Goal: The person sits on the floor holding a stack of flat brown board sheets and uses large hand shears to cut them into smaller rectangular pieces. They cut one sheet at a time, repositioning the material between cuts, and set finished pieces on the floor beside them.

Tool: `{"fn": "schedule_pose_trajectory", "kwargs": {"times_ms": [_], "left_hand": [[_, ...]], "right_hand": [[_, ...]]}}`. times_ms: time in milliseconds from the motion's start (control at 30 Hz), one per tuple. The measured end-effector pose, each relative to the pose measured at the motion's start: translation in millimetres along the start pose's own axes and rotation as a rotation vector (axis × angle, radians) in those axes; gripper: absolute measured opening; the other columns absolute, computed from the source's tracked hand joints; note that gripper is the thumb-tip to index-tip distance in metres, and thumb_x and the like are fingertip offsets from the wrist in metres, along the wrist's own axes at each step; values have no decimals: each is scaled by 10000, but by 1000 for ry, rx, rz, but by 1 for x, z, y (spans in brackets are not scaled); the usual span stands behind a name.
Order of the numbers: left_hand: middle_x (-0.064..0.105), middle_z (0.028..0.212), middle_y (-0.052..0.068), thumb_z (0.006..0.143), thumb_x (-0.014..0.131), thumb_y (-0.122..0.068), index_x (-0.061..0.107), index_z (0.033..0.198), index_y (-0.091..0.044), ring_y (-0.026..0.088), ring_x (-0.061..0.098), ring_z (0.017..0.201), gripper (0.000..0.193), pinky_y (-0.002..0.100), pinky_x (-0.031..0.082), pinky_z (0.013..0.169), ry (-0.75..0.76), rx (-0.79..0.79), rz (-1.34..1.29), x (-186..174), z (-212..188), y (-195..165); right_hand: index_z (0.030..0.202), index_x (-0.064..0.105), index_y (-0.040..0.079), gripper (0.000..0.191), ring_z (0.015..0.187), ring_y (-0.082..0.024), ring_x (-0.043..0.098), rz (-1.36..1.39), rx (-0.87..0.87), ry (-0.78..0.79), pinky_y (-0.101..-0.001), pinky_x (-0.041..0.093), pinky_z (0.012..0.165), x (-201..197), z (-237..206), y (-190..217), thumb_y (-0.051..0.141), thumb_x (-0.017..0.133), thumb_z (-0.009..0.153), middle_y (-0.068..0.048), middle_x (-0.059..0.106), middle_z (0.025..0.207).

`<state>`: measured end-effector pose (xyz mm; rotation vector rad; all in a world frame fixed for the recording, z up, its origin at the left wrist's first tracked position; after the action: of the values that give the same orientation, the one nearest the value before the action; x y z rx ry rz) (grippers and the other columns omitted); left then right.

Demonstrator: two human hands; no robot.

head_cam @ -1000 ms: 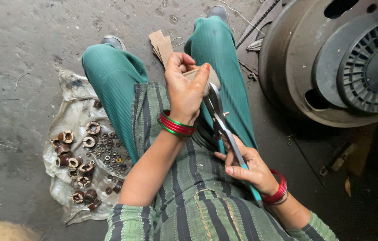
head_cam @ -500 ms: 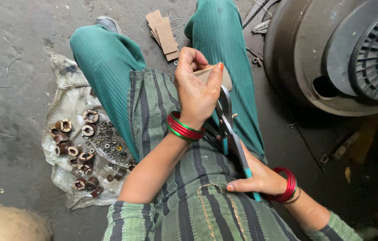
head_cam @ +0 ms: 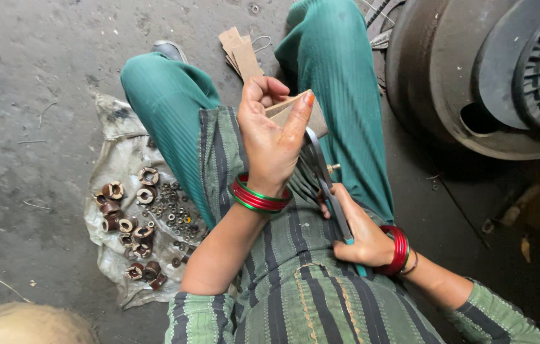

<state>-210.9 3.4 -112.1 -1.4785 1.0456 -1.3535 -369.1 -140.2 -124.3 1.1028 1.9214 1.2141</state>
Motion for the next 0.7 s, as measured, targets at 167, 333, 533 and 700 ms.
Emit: {"fn": "schedule_pose_trajectory", "kwargs": {"times_ms": [167, 333, 533, 700], "left_hand": [[625, 923, 48, 912, 775, -1, 507, 1273, 4, 90, 608, 813, 449, 235, 480, 715, 106, -289, -342, -5, -1, -22], [685, 1103, 45, 815, 779, 31, 500, 1269, 38, 88, 684, 1022, 533, 219, 554, 935, 395, -494, -437, -27, -7, -56], [681, 1109, 54, 997, 705, -62, 580, 1239, 55, 72, 658, 1004, 297, 206, 551, 874, 255, -322, -138, -41, -29, -64], [633, 973, 28, 1075, 688, -95, 630, 1175, 45, 32, 553, 813, 181, 162, 460, 709, 222, -64, 146, -54, -43, -72]], "right_hand": [[1320, 414, -10, 793, 981, -204, 460, -12, -35, -61, -296, 409, 968, -1, 1, 2, 117, 648, 573, -93, 449, 1056], [1377, 385, -23, 834, 1064, -217, 503, -59, -82, -112, -294, 399, 991, -7, -3, 12, 108, 655, 599, -103, 498, 1130], [1365, 396, -28, 813, 1102, -245, 546, -133, -132, -145, -314, 408, 1012, -6, -1, 27, 77, 649, 599, -139, 530, 1183], [1346, 408, -37, 837, 1040, -329, 565, -314, -91, -215, -370, 446, 981, -4, -2, 36, 62, 649, 550, -181, 524, 1122]]}}
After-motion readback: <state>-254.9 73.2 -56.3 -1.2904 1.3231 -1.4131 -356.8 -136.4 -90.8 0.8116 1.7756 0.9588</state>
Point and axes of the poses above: each hand's wrist, its own z-axis towards the middle knuckle, its own x-axis out of the palm, y = z × x, the point moved 5 cm from there along z, towards the middle knuckle
